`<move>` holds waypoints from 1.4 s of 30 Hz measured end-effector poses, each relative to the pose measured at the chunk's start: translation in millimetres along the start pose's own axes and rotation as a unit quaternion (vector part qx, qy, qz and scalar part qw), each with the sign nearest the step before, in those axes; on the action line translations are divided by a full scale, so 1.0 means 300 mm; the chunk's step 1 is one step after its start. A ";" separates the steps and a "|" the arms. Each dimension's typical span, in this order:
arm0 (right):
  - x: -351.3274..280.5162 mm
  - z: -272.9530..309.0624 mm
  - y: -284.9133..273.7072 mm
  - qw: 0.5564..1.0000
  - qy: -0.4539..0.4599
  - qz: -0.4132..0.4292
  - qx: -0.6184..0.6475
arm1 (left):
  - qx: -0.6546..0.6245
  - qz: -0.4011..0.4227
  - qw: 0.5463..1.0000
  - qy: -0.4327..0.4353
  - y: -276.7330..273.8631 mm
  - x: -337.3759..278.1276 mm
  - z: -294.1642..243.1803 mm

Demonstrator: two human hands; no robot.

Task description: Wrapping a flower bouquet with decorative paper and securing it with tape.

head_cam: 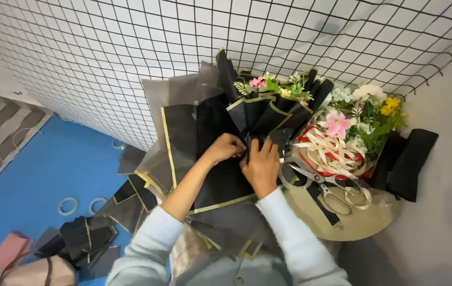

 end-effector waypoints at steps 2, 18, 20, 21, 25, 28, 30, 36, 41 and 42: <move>-0.027 0.003 0.015 0.999 -0.010 0.038 0.017 | 0.007 -0.014 1.000 0.005 0.026 0.028 0.043; -0.024 -0.087 -0.038 0.964 0.010 0.188 0.188 | 0.100 -0.048 0.989 0.093 0.018 -0.074 -0.065; -0.038 -0.101 -0.030 0.956 0.012 0.184 0.226 | 0.097 -0.030 0.990 0.095 0.029 -0.083 -0.065; -0.039 -0.118 -0.035 0.956 0.014 0.185 0.225 | 0.097 -0.027 0.990 0.094 0.033 -0.101 -0.085; -0.032 -0.191 -0.013 0.932 0.047 0.165 0.320 | 0.109 -0.035 0.988 0.100 0.035 -0.125 -0.150; -0.052 -0.226 0.021 0.922 0.060 0.154 0.351 | 0.158 -0.026 0.980 0.117 0.052 -0.150 -0.202; -0.046 -0.237 0.028 0.921 0.064 0.148 0.354 | 0.198 -0.018 0.971 0.130 0.060 -0.185 -0.257; -0.058 -0.233 0.043 0.926 0.006 0.123 0.358 | 0.356 -0.009 0.912 0.205 0.081 -0.235 -0.287; -0.082 -0.226 0.042 0.932 -0.015 0.110 0.344 | 0.356 -0.011 0.913 0.199 0.080 -0.261 -0.332; -0.082 -0.226 0.051 0.933 -0.014 0.108 0.343 | 0.357 -0.010 0.912 0.201 0.081 -0.265 -0.351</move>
Point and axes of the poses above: each hand's wrist, its own x-axis towards the middle knuckle, its own y-axis out of the palm, z = x × y, the point moved 9 cm from there along x, towards the middle knuckle, and after that the axes turned 11 degrees about -z, right-handed, at the moved point
